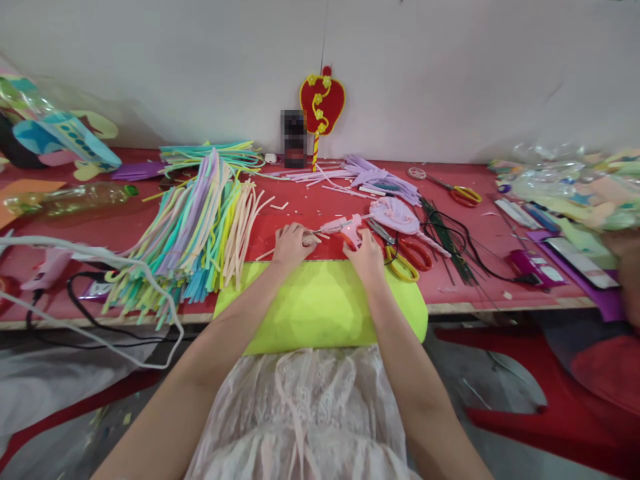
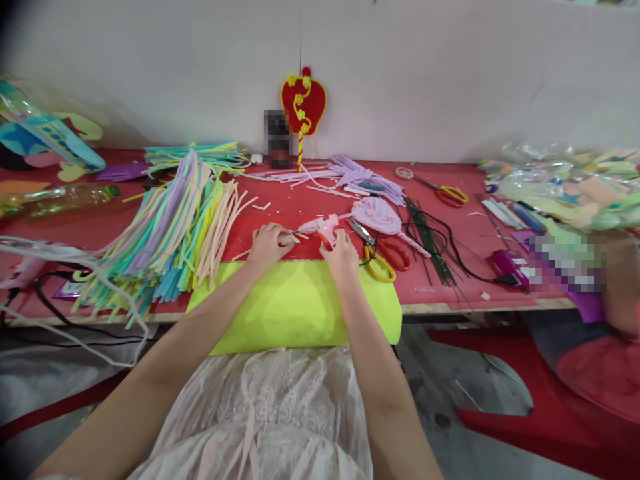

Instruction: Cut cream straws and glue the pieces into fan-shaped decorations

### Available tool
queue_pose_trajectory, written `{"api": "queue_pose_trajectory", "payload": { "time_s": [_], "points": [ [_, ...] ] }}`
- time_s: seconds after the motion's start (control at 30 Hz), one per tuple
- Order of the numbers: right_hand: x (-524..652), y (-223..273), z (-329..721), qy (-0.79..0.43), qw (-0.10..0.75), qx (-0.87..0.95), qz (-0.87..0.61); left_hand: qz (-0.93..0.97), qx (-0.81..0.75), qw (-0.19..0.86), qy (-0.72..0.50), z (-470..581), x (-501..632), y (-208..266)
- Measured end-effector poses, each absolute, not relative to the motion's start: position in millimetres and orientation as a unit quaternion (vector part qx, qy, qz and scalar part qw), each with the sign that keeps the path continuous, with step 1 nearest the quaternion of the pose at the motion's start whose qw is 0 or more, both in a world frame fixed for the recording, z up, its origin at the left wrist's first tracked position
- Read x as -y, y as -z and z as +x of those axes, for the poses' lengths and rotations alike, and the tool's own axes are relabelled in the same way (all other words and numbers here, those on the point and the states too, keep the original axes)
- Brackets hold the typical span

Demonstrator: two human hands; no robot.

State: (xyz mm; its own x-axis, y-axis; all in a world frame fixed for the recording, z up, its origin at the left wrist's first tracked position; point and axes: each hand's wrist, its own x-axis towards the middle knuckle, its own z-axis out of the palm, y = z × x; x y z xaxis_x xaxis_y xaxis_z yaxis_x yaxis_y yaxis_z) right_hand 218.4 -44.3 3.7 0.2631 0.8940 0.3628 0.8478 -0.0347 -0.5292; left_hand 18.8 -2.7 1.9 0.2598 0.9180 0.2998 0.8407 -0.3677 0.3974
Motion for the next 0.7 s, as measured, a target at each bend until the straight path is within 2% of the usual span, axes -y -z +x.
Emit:
{"api": "queue_pose_trajectory", "payload": {
  "time_s": [0.7],
  "points": [
    [53.8, -1.5, 222.6, -0.050, 0.352, 0.607, -0.710, 0.786, -0.559, 0.080, -0.249, 19.5, 2.2, -1.3]
  ]
}}
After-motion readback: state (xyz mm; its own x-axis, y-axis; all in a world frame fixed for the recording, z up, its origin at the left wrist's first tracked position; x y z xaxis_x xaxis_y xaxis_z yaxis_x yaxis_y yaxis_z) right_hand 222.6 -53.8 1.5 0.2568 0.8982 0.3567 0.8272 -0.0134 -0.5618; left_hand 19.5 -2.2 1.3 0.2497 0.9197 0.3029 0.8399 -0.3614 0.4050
